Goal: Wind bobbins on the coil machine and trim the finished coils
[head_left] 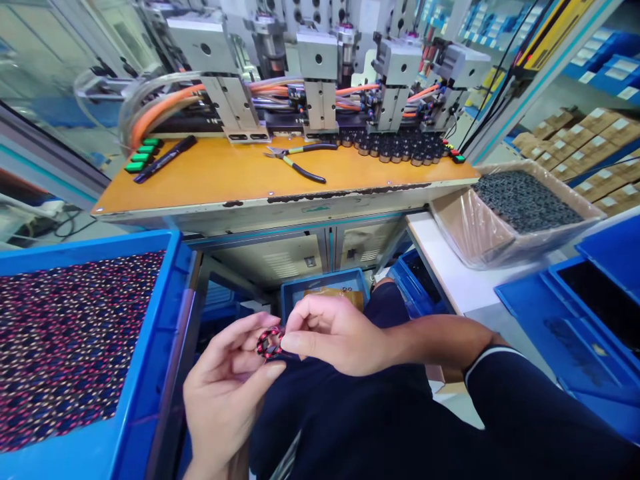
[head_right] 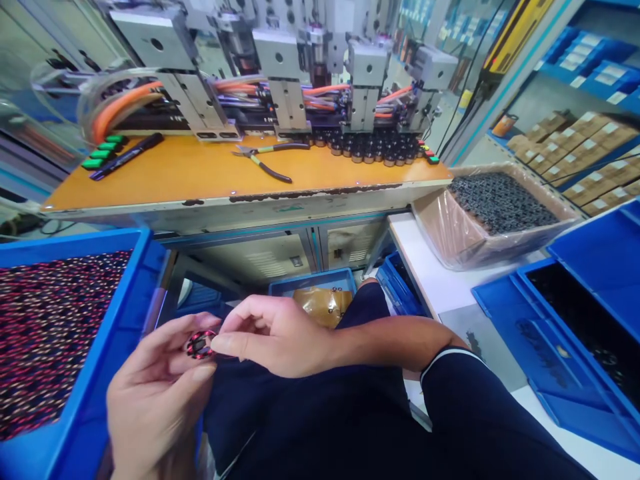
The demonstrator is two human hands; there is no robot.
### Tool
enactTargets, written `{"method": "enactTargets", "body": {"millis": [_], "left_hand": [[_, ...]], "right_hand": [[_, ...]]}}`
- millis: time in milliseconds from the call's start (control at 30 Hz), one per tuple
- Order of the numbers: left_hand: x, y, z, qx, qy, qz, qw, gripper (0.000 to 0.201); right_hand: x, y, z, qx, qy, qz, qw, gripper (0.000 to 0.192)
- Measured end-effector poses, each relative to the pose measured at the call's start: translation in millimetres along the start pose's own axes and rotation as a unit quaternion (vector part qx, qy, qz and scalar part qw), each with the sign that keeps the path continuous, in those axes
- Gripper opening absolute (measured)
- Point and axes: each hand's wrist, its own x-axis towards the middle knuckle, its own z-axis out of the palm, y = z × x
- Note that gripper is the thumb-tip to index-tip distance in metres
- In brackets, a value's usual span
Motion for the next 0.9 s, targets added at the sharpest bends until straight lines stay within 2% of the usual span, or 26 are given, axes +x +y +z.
{"method": "enactTargets", "body": {"millis": [133,233,333,433,533,667,900], "left_hand": [[1.2,-7.2,2.2,-0.024,0.028,-0.022,0.999,0.033],[1.1,-4.7,0.8,-0.031,0.028,-0.025,0.999,0.029],[0.9,1.8,-3.3,-0.023,0.007,-0.012,1.0,0.025],[1.0,8.1,-5.6,0.039,-0.028,0.024,0.999,0.025],[0.6,10.9,-6.2,0.081,-0.072,0.049,0.993,0.026],[-1.1,10.9,-9.2,0.083,-0.107,0.04,0.99,0.03],[2.0,16.0,-11.8,0.064,-0.131,0.023,0.989,0.024]], "right_hand": [[-2.3,5.2,0.9,0.014,0.024,-0.004,1.0,0.042],[-6.3,7.2,-5.1,-0.011,0.03,0.019,0.999,0.043],[-7.8,1.9,-14.7,-0.037,0.016,0.039,0.998,0.045],[-5.1,-7.9,-21.5,-0.062,0.001,0.022,0.998,0.047],[-1.4,-13.7,-23.1,-0.103,-0.04,0.012,0.994,0.046],[2.2,-14.1,-22.5,-0.134,-0.082,0.01,0.988,0.038],[5.2,-25.7,-28.3,-0.147,-0.116,0.059,0.981,0.029]]}}
